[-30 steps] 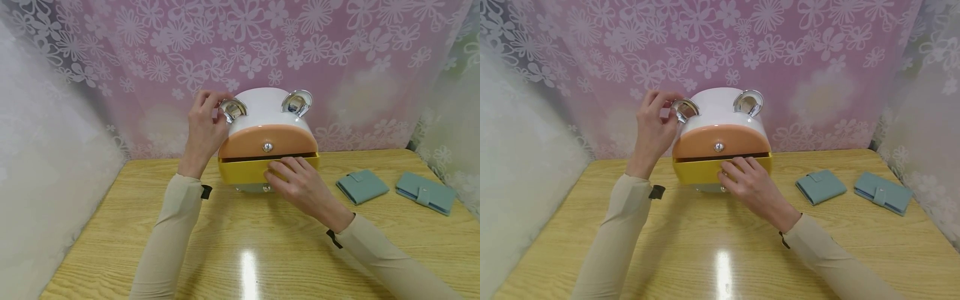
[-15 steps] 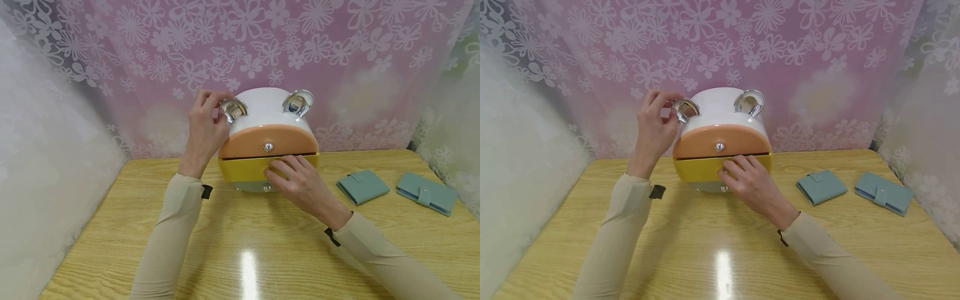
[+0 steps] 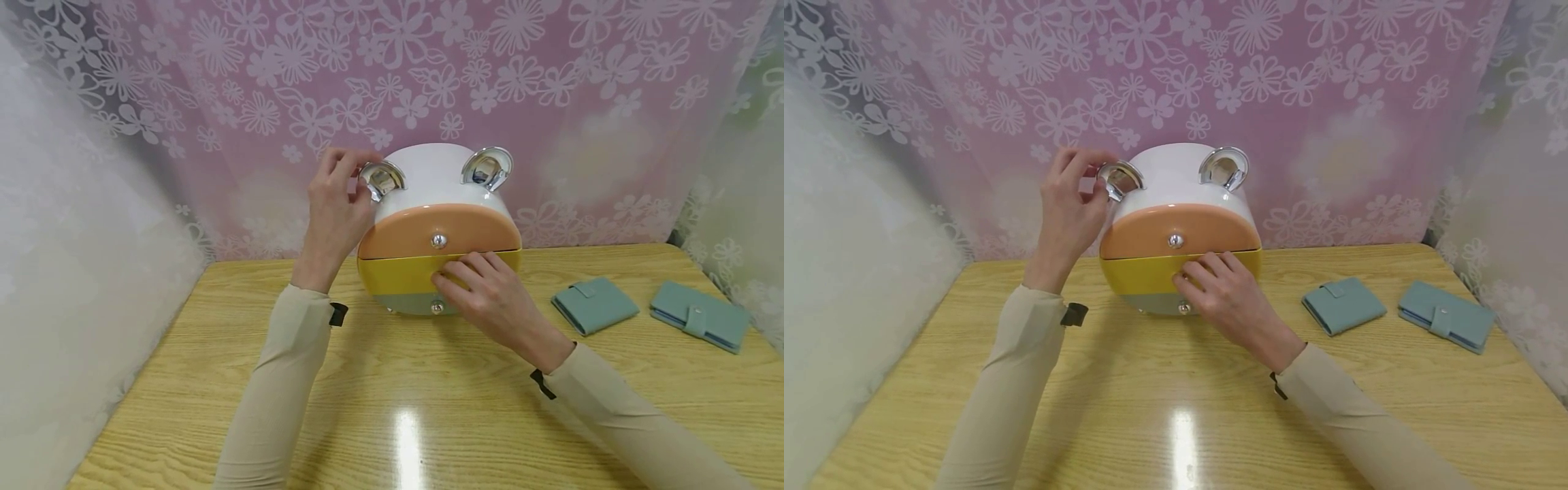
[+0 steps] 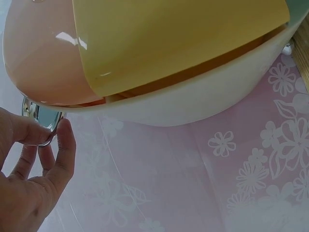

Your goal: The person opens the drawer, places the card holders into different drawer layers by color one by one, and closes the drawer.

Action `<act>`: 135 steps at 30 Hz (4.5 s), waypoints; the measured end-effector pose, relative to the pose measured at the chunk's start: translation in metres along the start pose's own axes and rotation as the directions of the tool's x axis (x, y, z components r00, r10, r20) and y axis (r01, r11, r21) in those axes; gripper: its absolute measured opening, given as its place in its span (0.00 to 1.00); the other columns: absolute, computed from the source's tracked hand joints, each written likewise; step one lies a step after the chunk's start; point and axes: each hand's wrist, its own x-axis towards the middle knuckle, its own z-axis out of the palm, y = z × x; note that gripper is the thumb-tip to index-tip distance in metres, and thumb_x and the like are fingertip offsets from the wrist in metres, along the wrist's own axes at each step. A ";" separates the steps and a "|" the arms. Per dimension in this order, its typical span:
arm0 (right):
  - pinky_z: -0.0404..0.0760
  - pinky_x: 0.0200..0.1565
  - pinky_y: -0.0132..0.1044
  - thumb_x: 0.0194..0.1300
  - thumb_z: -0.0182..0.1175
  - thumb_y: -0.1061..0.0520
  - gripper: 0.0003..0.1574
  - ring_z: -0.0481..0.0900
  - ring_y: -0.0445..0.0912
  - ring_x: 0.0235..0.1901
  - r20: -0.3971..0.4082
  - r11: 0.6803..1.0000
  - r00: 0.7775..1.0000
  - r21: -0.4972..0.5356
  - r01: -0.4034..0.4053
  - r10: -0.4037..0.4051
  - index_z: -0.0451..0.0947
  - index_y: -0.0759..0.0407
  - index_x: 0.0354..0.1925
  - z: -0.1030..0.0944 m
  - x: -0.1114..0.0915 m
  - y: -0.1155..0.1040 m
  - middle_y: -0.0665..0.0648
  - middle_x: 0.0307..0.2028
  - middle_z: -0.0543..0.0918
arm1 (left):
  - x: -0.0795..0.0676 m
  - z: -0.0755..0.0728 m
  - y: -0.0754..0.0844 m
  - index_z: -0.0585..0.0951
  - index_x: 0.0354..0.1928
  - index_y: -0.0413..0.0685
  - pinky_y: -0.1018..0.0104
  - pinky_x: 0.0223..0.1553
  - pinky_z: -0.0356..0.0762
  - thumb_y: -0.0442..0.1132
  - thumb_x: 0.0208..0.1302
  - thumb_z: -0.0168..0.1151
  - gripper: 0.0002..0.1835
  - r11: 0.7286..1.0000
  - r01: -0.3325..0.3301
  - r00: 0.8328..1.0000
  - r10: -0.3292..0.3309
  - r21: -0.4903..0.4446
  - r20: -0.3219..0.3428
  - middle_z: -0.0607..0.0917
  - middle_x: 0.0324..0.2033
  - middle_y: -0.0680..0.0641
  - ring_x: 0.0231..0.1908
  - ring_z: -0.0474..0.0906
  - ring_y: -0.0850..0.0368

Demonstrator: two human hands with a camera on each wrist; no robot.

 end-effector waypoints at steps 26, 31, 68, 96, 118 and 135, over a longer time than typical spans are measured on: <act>0.79 0.43 0.44 0.80 0.50 0.57 0.14 0.79 0.54 0.41 0.011 1.000 1.000 -0.027 0.011 -0.011 0.83 0.58 0.46 0.001 -0.001 0.000 0.57 0.42 0.86 | 0.001 -0.002 0.000 0.85 0.48 0.45 0.62 0.39 0.89 0.26 0.67 0.52 0.16 0.999 0.026 1.000 -0.026 -0.022 -0.002 0.78 0.45 0.42 0.45 0.82 0.51; 0.80 0.43 0.44 0.81 0.48 0.54 0.18 0.81 0.54 0.41 0.009 1.000 1.000 -0.016 0.018 -0.018 0.85 0.57 0.46 0.001 -0.003 0.000 0.56 0.42 0.87 | 0.001 -0.001 0.000 0.85 0.48 0.45 0.63 0.39 0.89 0.25 0.66 0.51 0.17 0.999 0.026 1.000 -0.027 -0.027 -0.002 0.78 0.45 0.42 0.45 0.82 0.51; 0.81 0.46 0.39 0.83 0.28 0.65 0.34 0.81 0.50 0.43 0.165 0.962 0.949 -0.016 0.274 -0.267 0.84 0.55 0.49 0.021 -0.033 -0.009 0.56 0.46 0.86 | 0.002 -0.001 0.000 0.85 0.49 0.46 0.63 0.40 0.88 0.26 0.66 0.51 0.17 0.999 0.037 0.999 -0.037 -0.011 0.009 0.78 0.46 0.42 0.46 0.80 0.51; 0.81 0.34 0.32 0.83 0.26 0.67 0.33 0.78 0.46 0.34 0.244 0.936 0.932 -0.163 0.313 -0.269 0.81 0.57 0.41 0.037 -0.032 -0.013 0.53 0.43 0.81 | 0.002 0.000 -0.001 0.85 0.48 0.45 0.62 0.38 0.89 0.25 0.66 0.52 0.17 0.999 0.029 1.000 -0.029 -0.014 0.003 0.78 0.45 0.42 0.45 0.81 0.51; 0.77 0.26 0.29 0.80 0.33 0.71 0.27 0.75 0.47 0.29 0.165 0.939 0.965 -0.247 0.240 -0.203 0.76 0.61 0.32 0.049 -0.031 -0.032 0.57 0.34 0.76 | 0.005 0.000 0.000 0.85 0.49 0.44 0.62 0.37 0.87 0.25 0.66 0.52 0.16 1.000 0.013 1.000 -0.013 0.000 0.010 0.78 0.46 0.41 0.45 0.81 0.50; 0.80 0.23 0.32 0.81 0.35 0.68 0.27 0.81 0.47 0.32 0.165 0.950 0.969 -0.225 0.217 -0.183 0.79 0.57 0.34 0.042 -0.033 -0.036 0.55 0.37 0.80 | 0.004 0.001 0.000 0.85 0.50 0.45 0.63 0.37 0.86 0.26 0.68 0.52 0.16 1.000 0.010 1.000 -0.010 0.010 0.005 0.78 0.45 0.41 0.44 0.79 0.52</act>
